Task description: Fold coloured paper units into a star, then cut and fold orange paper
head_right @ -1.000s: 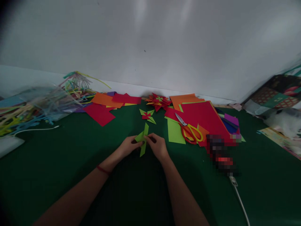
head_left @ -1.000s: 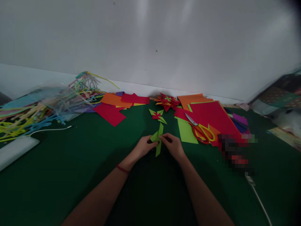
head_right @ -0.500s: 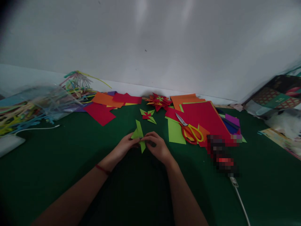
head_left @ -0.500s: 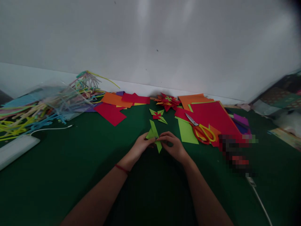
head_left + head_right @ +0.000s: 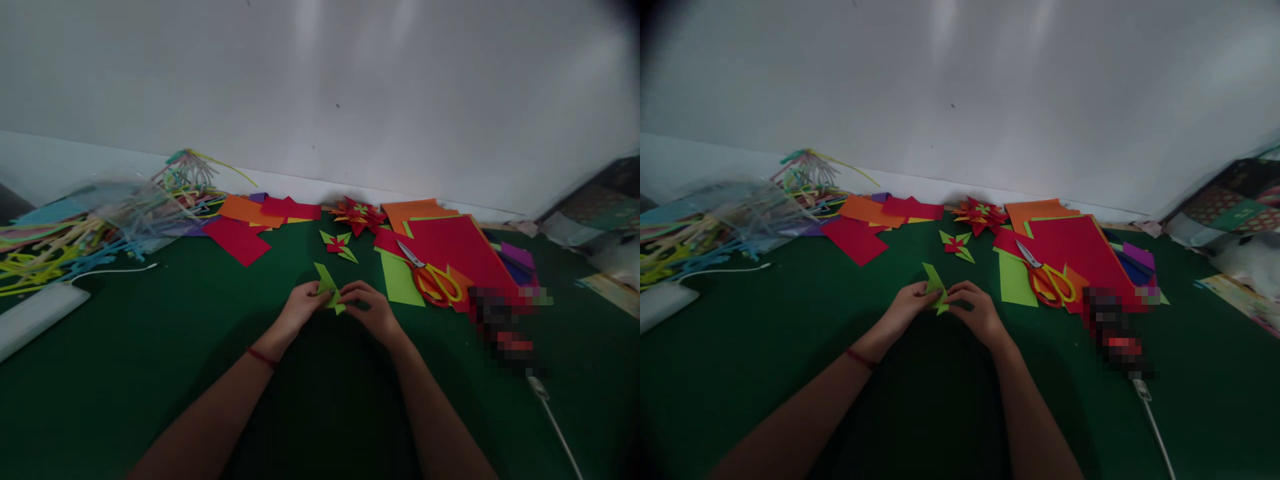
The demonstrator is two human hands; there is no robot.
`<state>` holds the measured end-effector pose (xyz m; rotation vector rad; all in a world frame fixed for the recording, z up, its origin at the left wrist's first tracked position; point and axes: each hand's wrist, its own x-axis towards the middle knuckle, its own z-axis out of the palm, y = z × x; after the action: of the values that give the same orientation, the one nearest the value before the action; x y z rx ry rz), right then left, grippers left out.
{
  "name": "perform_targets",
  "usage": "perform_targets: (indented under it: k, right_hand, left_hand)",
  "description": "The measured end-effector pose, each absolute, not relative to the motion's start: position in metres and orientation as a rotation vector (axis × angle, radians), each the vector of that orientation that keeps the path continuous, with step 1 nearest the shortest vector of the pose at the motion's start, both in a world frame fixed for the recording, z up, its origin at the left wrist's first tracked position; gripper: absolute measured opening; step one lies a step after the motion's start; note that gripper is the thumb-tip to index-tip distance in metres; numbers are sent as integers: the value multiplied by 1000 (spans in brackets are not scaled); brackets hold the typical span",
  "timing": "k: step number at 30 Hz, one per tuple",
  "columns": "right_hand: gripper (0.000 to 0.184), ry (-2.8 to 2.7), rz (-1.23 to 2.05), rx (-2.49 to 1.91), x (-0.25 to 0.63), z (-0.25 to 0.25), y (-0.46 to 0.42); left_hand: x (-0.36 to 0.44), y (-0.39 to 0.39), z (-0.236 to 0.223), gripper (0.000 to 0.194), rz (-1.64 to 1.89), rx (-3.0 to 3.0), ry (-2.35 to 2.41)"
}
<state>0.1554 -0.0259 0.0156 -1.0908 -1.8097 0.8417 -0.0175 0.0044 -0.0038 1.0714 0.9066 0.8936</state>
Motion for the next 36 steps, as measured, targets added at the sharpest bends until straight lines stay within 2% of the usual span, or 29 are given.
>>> perform_targets:
  k: [10,14,22,36]
  right_hand:
    - [12,-1555,849,-1197,141,11,-26]
    - [15,-1502,907,-1261,142,11,-27]
    - [19,-1454,912,-1314,143,10,-27]
    - [18,-1418,859,-1282,143,16,-30]
  left_hand:
    - [-9,0,-2,28,1042,980,892]
    - [-9,-1,-2,24,1096,1010,960]
    - [-9,-3,3,19,1049,1046,997]
    - [-5,-8,9,27,970,941,871]
